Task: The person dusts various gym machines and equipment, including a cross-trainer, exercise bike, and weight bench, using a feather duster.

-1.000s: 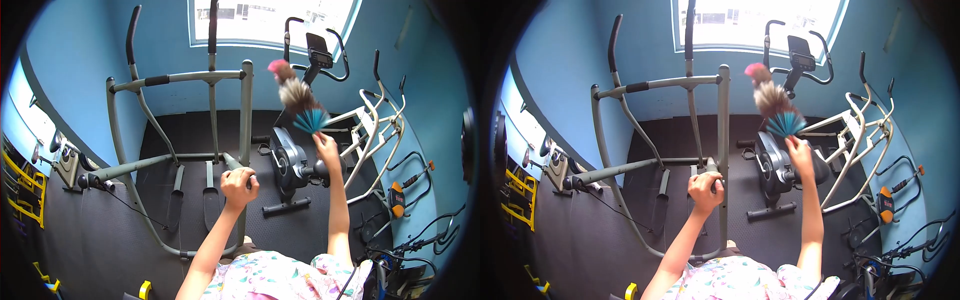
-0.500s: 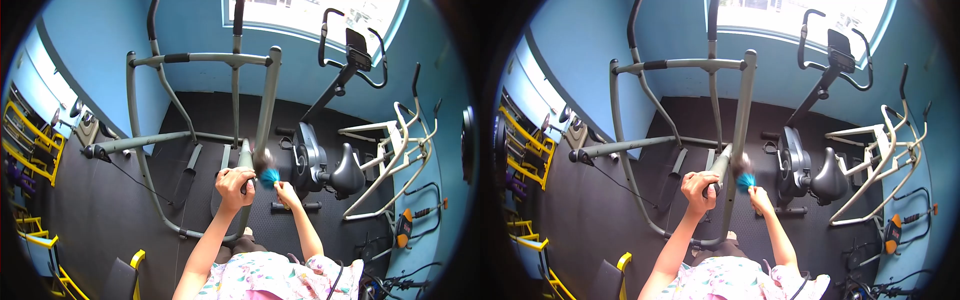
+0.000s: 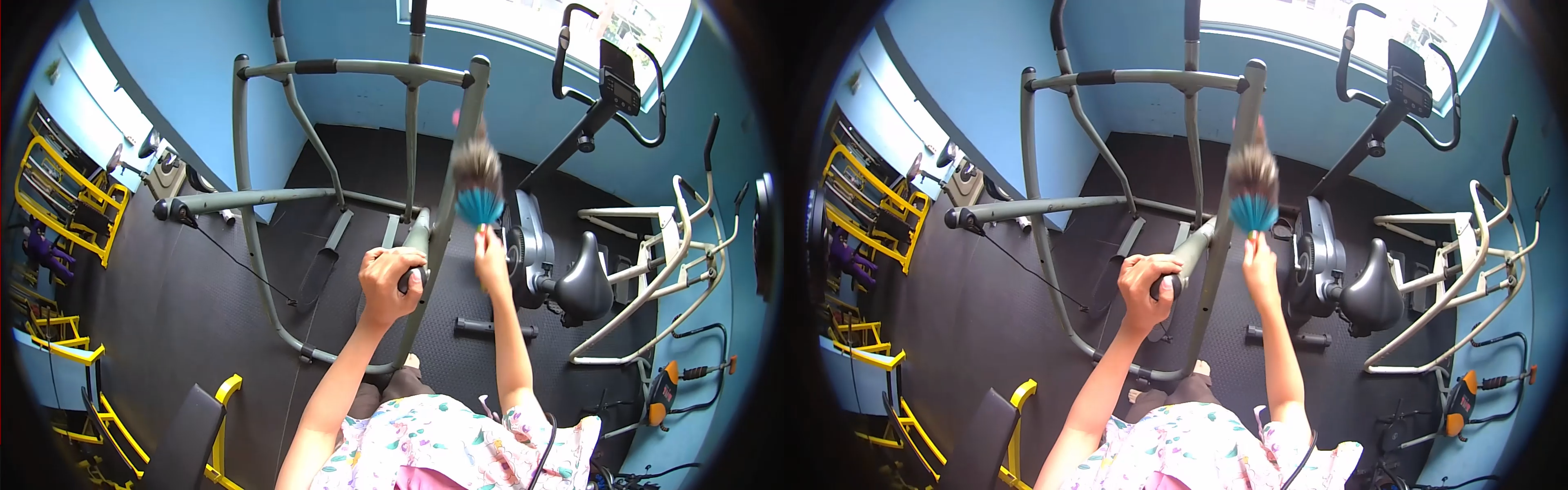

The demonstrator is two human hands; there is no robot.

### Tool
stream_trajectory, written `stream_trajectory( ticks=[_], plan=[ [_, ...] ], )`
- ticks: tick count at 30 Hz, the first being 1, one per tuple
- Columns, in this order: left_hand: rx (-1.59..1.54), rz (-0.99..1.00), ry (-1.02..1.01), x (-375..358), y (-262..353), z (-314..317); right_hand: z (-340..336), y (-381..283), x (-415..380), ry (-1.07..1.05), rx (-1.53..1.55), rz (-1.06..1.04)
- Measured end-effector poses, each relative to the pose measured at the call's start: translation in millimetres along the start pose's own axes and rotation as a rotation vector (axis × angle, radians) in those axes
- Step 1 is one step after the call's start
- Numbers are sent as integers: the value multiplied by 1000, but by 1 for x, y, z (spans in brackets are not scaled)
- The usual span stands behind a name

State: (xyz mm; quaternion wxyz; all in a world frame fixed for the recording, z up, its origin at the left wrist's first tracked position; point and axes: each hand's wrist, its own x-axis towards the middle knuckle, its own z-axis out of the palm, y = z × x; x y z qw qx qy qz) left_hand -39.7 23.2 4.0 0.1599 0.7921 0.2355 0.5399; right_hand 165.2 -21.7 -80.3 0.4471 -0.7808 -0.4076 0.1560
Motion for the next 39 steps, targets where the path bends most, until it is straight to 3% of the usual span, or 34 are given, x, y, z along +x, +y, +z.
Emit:
stream_trajectory(
  ticks=[2, 3, 4, 6, 8, 10, 13, 16, 20, 22, 24, 26, 29, 32, 36, 37, 39],
  plan=[
    [-12, -34, -24, 0, 1, -2, 18, 42, -45, -55, -105, -34],
    [-15, -43, -33, 0, 1, -4, 15, 43, -66, -186, -177, 71],
    [-18, -46, -43, 1, 2, -6, 30, 88, -81, -294, -147, 191],
    [-45, -66, -93, 2, 2, -12, 12, 70, -102, -446, -27, 487],
    [-78, -91, -234, 3, -2, -22, -10, 38, -111, -346, -1, 588],
    [-240, -67, -211, 4, -13, -32, -26, 18, -116, -193, 133, 514],
    [46, -58, -128, 18, -50, -96, -43, -35, -126, 23, 316, 457],
    [421, -102, 179, 26, -130, -188, -43, -97, -154, 205, 395, 369],
    [899, -187, 188, 34, -243, -341, -4, -185, -211, 453, 451, 271],
    [886, -268, 95, 38, -281, -388, 26, -222, -232, 508, 478, 226],
    [617, -328, 12, 38, -315, -410, 54, -254, -248, 501, 638, 91],
    [540, -364, -142, 36, -344, -415, 83, -284, -254, 462, 681, 62],
    [560, -348, -182, 40, -355, -404, 129, -306, -250, 204, 677, 56],
    [596, -375, -170, 40, -351, -400, 199, -292, -236, -152, 802, 220],
    [575, -225, -83, 35, -357, -401, 304, -253, -211, -501, 743, 129],
    [549, -241, -77, 36, -353, -401, 321, -245, -203, -583, 768, 209],
    [533, -210, -62, 34, -354, -400, 352, -217, -185, -571, 718, 264]
  ],
)
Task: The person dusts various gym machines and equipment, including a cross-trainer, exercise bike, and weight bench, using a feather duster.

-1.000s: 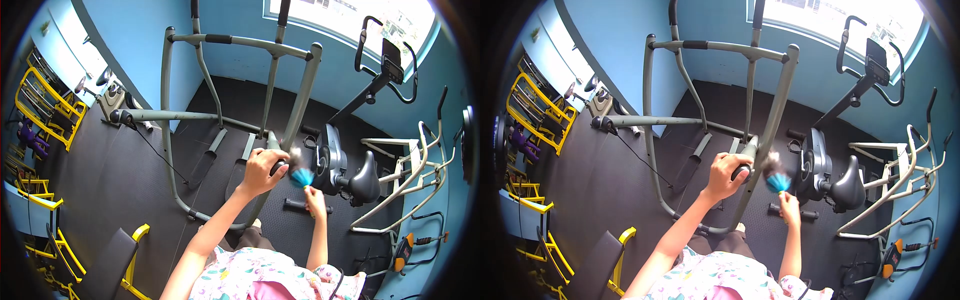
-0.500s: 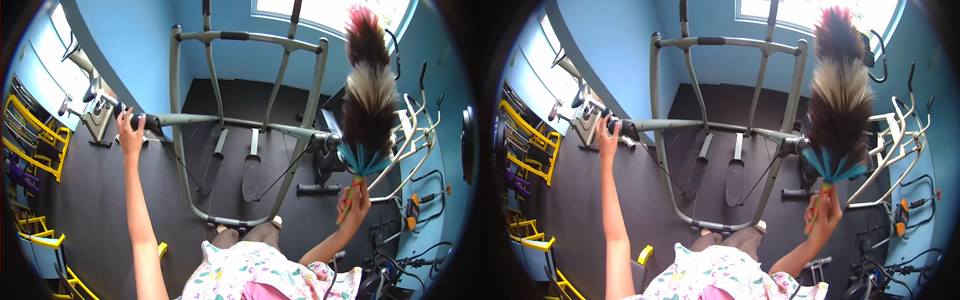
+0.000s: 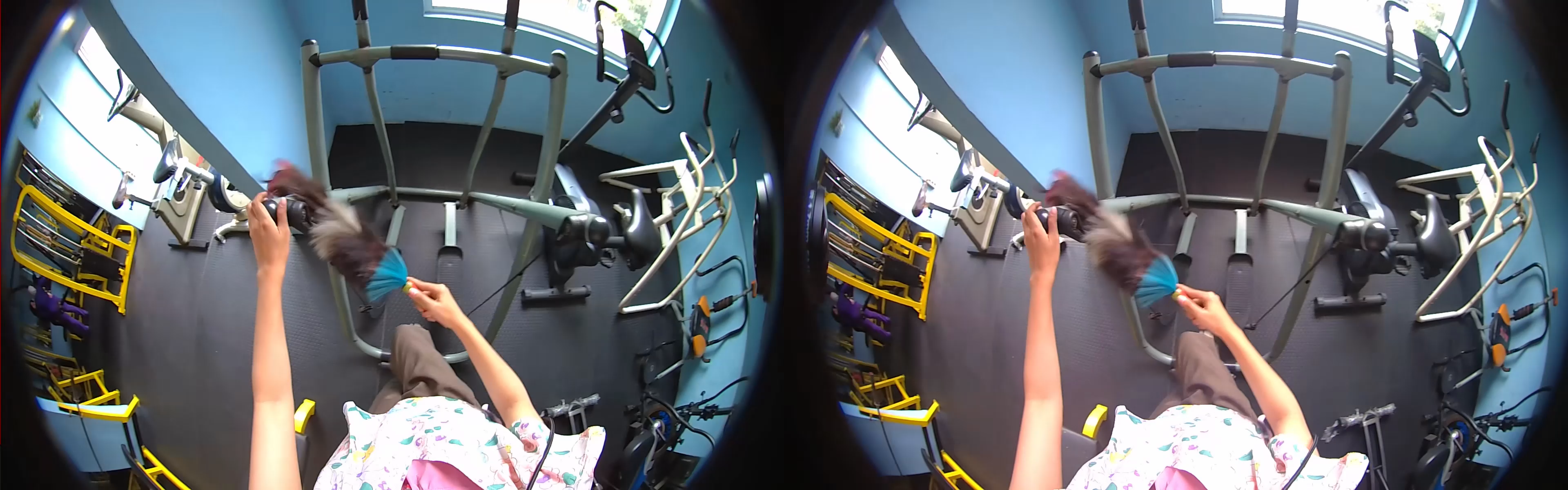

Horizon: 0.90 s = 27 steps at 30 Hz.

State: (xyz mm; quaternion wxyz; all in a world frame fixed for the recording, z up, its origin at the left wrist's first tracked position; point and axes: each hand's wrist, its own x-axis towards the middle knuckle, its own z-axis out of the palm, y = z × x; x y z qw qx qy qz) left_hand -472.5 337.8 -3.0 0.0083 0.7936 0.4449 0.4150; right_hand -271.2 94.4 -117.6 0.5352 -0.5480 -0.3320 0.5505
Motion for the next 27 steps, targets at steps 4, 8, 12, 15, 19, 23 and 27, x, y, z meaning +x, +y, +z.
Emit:
stream_trajectory(
  ticks=[4, 8, 12, 15, 19, 23, 27],
  plan=[
    [43, -44, -16, 5, 6, -2, -30, 46, 65, 194, -296, -70],
    [48, -95, 38, 11, 7, 5, -52, 20, 90, -94, -156, 21],
    [68, -89, 101, 24, 9, 14, -80, 10, 129, -262, -10, 189],
    [48, -122, 156, 29, 10, 26, -112, 36, 177, -119, -113, 277],
    [126, -143, 154, 30, 6, 35, -131, 43, 208, -89, -192, 207],
    [110, -154, 159, 30, -1, 39, -135, 13, 190, -306, -70, 358],
    [124, -124, 199, 33, -6, 44, -146, 12, 190, -364, 120, 610]
  ],
)
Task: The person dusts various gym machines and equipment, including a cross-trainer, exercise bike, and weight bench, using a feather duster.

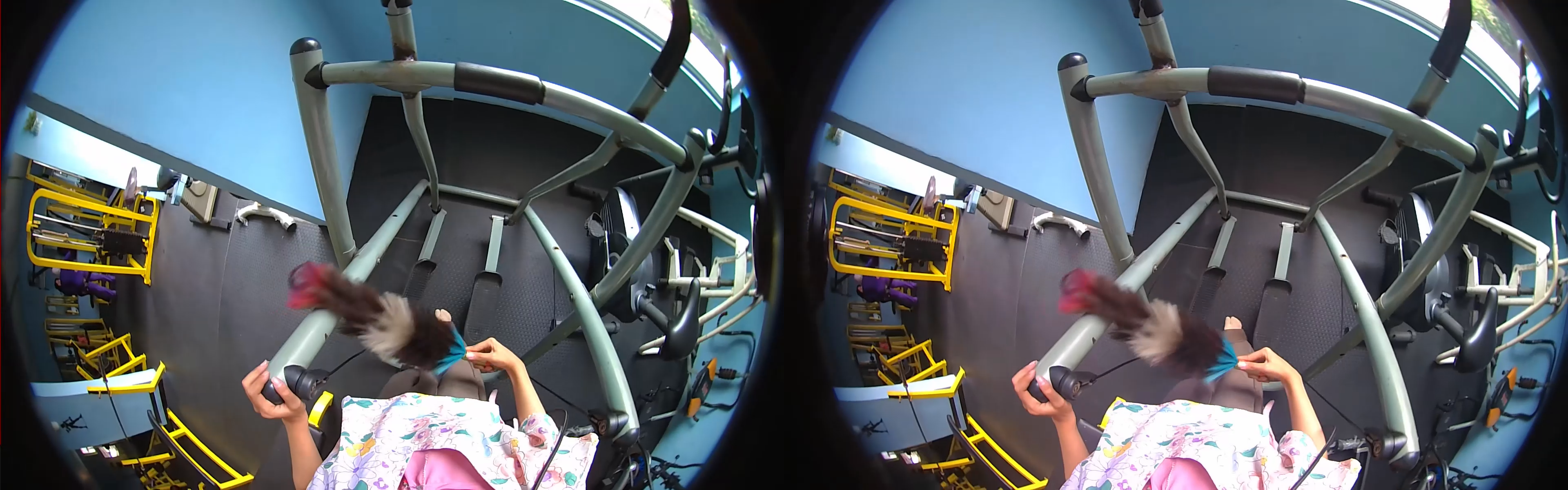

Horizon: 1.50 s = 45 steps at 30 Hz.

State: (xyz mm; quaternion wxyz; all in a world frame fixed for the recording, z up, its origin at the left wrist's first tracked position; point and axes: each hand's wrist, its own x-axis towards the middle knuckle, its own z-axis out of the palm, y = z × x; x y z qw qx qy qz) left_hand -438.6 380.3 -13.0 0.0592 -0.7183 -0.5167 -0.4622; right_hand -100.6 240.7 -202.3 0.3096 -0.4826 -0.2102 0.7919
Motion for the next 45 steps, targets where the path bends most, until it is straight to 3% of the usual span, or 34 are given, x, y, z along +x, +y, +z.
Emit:
stream_trajectory(
  ticks=[4, 6, 7, 11, 18, 20, 22, 26, 28, 30, 32, 37, 41, 45],
  plan=[
    [18, 18, 74, 0, -1, 6, -28, 12, 16, 66, 237, 108],
    [19, 14, 81, 2, 0, 7, -33, 9, 19, 357, 83, 98],
    [23, 20, 89, 2, 0, 8, -35, 9, 25, 400, 68, 64],
    [25, 26, 97, 0, -2, 8, -41, -26, 28, 201, 36, 78],
    [1, 1, 72, -2, -1, 9, -88, -24, 73, 194, 93, 187],
    [-2, 25, 53, -2, -3, 8, -92, -27, 91, 363, -22, 187],
    [-7, 15, 44, -2, -3, 8, -98, -18, 121, 491, -76, -30],
    [-16, 17, 22, -3, -5, 6, -92, -23, 133, 478, -94, -67],
    [-17, 10, 26, -4, -6, 6, -80, -36, 109, 316, -56, 117],
    [-27, 8, 29, -5, -7, 7, -85, -18, 108, 118, 175, 153],
    [-33, 6, 39, -6, -8, 6, -86, -19, 111, 96, 213, 210],
    [-31, 2, 57, -5, -6, 9, -94, -44, 158, 422, -40, 92],
    [-36, 11, 82, -6, -7, 11, -109, -59, 208, 475, -220, 13],
    [-30, 4, 95, -4, -5, 10, -81, -124, 154, 429, -501, 68]
  ],
)
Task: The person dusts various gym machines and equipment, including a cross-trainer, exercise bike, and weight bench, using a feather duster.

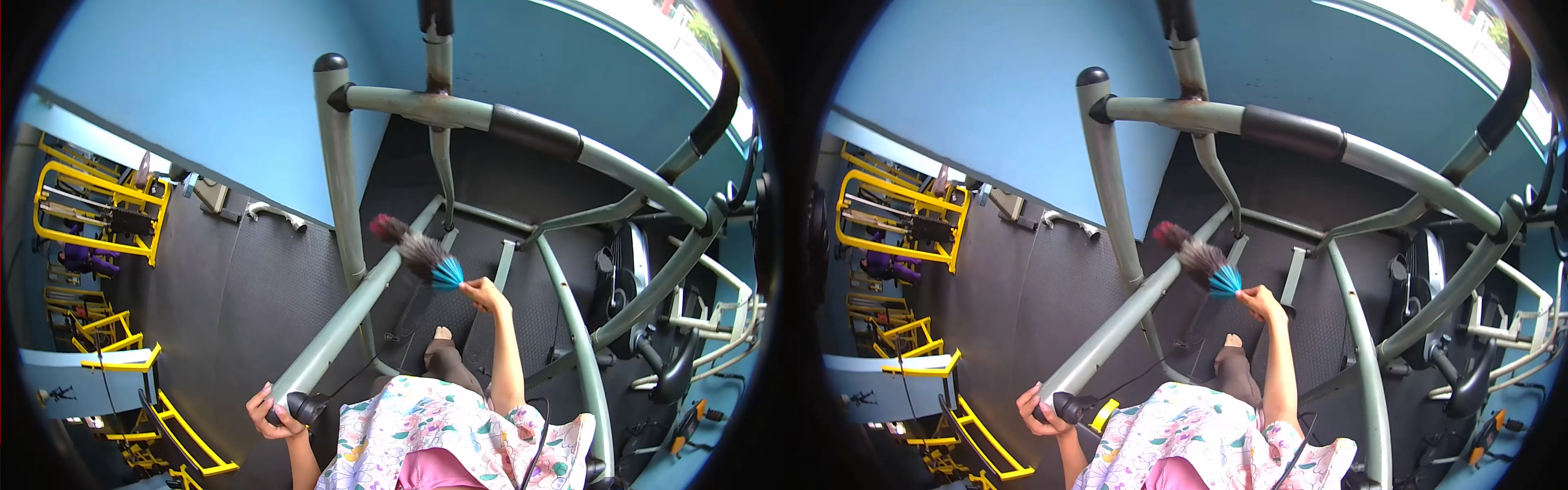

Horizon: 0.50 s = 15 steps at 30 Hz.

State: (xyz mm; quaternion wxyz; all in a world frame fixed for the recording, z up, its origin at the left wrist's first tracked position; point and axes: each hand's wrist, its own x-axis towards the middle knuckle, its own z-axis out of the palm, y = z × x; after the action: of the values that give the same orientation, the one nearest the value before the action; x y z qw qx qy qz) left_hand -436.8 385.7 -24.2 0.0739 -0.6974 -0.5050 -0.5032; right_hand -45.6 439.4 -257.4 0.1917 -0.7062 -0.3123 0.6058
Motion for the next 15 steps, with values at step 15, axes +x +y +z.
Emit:
stream_trajectory(
  ticks=[15],
  plan=[
    [-13, 34, 25, 7, 2, -4, -39, -43, -190, 111, -133, -330]
  ],
)
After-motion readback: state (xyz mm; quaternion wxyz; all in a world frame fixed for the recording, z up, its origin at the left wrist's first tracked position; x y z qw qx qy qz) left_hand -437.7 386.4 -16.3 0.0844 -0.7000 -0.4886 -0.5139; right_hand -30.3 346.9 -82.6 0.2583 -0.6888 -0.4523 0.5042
